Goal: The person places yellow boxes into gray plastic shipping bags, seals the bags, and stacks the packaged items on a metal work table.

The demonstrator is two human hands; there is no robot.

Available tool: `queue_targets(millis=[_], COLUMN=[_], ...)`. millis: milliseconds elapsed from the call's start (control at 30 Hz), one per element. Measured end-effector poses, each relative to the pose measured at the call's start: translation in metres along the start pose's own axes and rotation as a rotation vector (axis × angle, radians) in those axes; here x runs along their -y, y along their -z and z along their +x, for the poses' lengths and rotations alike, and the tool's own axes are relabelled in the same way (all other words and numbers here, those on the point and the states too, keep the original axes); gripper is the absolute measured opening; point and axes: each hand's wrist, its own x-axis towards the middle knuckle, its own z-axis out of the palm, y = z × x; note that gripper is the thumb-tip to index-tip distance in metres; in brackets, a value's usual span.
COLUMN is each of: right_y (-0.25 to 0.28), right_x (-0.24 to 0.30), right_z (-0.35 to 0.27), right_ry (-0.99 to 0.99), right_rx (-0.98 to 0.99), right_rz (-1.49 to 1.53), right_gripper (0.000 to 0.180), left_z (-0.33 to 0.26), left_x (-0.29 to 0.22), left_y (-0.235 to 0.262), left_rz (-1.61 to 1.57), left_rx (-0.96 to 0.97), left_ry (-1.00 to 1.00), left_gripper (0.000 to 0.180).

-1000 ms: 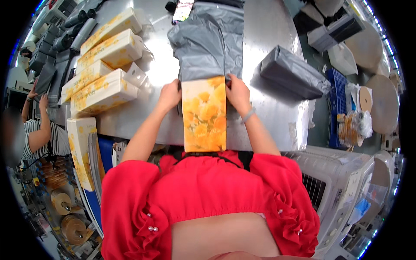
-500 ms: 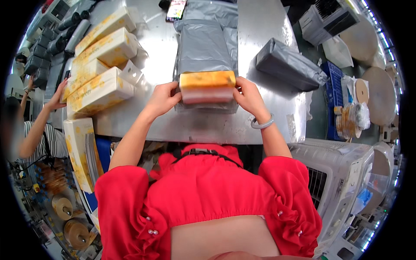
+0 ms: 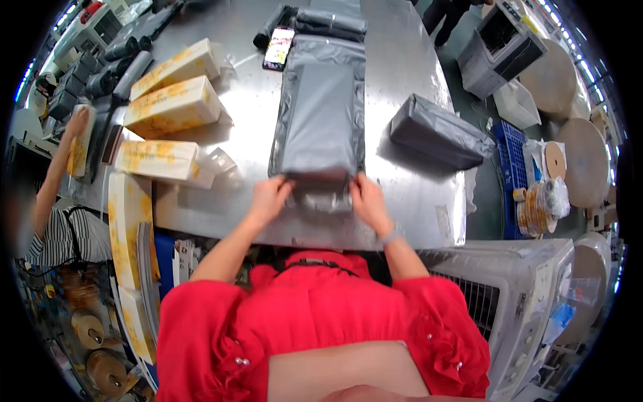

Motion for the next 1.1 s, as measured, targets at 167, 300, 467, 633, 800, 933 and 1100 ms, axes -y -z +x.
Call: queue_targets(millis=[167, 300, 467, 633, 800, 933, 1100], right_y=[0.012, 0.007, -0.006, 0.005, 0.013, 0.017, 0.037], right_x=[-0.041, -0.026, -0.049, -0.055, -0.069, -0.061, -0.066], right_z=[-0.014, -0.026, -0.038, -0.032, -0.037, -0.041, -0.047], right_ry=[-0.179, -0.296, -0.373, -0.252, -0.215, -0.380, -0.449], right_rx=[-0.017, -0.045, -0.007, -0.020, 0.198, 0.336, 0.369], right_rz=[0.032, 0.058, 0.185, 0.336, 0.477, 0.958, 0.608], right_gripper=[0.031, 0.039, 0.028, 0.027, 0.019, 0.023, 0.035], left_z=[-0.019, -0.027, 0.078, 0.067, 0.055, 0.021, -0.141], left_x=[0.014, -0.040, -0.082, -0.087, -0.108, -0.083, 0.086], left_y=[0.003, -0.015, -0.039, -0.068, -0.086, -0.088, -0.038], left_rz=[-0.110, 0.072, 0.275, -0.075, -0.119, -0.065, 0.479], left_rx=[-0.330, -0.257, 0.414, 0.290, 0.234, -0.131, 0.035], left_ry=[-0.091, -0.556, -0.345, -0.271, -0.448, -0.773, -0.230], left_gripper=[0.019, 0.015, 0.032, 0.034, 0.021, 0.015, 0.021])
